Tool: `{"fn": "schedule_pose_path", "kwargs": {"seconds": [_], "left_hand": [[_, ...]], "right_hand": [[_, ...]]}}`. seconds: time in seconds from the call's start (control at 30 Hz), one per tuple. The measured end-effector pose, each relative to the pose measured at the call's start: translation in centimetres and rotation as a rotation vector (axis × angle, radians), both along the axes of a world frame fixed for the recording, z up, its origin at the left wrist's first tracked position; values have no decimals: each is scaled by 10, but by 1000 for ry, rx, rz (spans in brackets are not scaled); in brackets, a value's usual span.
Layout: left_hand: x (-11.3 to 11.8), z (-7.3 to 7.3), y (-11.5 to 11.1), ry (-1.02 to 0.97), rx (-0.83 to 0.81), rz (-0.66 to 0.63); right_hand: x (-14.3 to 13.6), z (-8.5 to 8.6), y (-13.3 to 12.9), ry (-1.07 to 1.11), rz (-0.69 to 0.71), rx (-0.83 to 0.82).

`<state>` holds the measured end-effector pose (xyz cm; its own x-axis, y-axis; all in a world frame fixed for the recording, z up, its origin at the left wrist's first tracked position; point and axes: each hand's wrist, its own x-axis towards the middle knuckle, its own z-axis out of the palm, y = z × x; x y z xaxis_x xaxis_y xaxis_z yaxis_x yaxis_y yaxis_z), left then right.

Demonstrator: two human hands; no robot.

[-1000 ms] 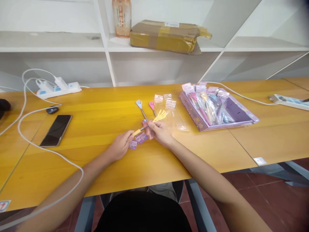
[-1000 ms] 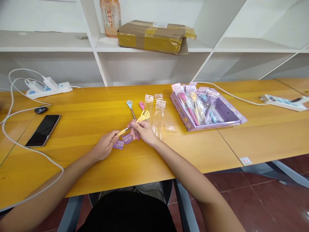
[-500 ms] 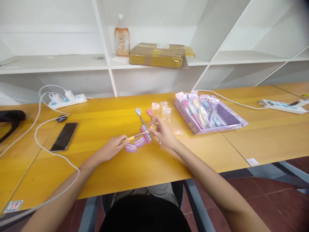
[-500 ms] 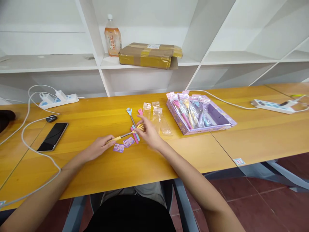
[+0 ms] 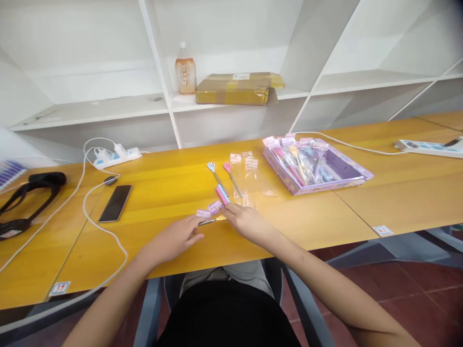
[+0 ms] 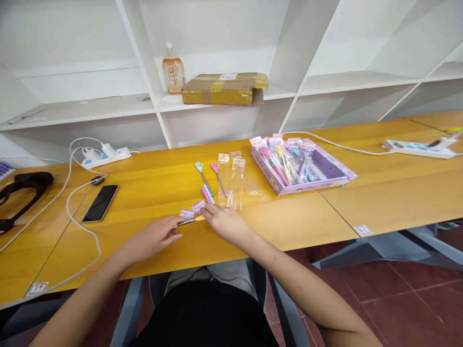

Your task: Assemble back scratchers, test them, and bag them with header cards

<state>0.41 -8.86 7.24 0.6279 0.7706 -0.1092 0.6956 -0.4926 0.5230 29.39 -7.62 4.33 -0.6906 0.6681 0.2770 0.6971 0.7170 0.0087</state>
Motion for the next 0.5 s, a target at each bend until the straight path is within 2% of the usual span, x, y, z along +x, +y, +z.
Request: {"fn": "schedule_pose_path", "kwargs": {"seconds": [0.13, 0.27, 0.4, 0.5], "left_hand": [[24, -17, -2, 104, 220, 49], [29, -20, 2, 214, 344, 4], [11, -18, 9, 328, 429, 4], [-26, -17, 14, 397, 491, 51]], "right_hand": [[-7, 0, -1, 80, 57, 94], [-7, -4, -6, 121, 55, 141], [15, -5, -6, 151, -5, 117], [63, -5, 1, 209, -55, 122]]}}
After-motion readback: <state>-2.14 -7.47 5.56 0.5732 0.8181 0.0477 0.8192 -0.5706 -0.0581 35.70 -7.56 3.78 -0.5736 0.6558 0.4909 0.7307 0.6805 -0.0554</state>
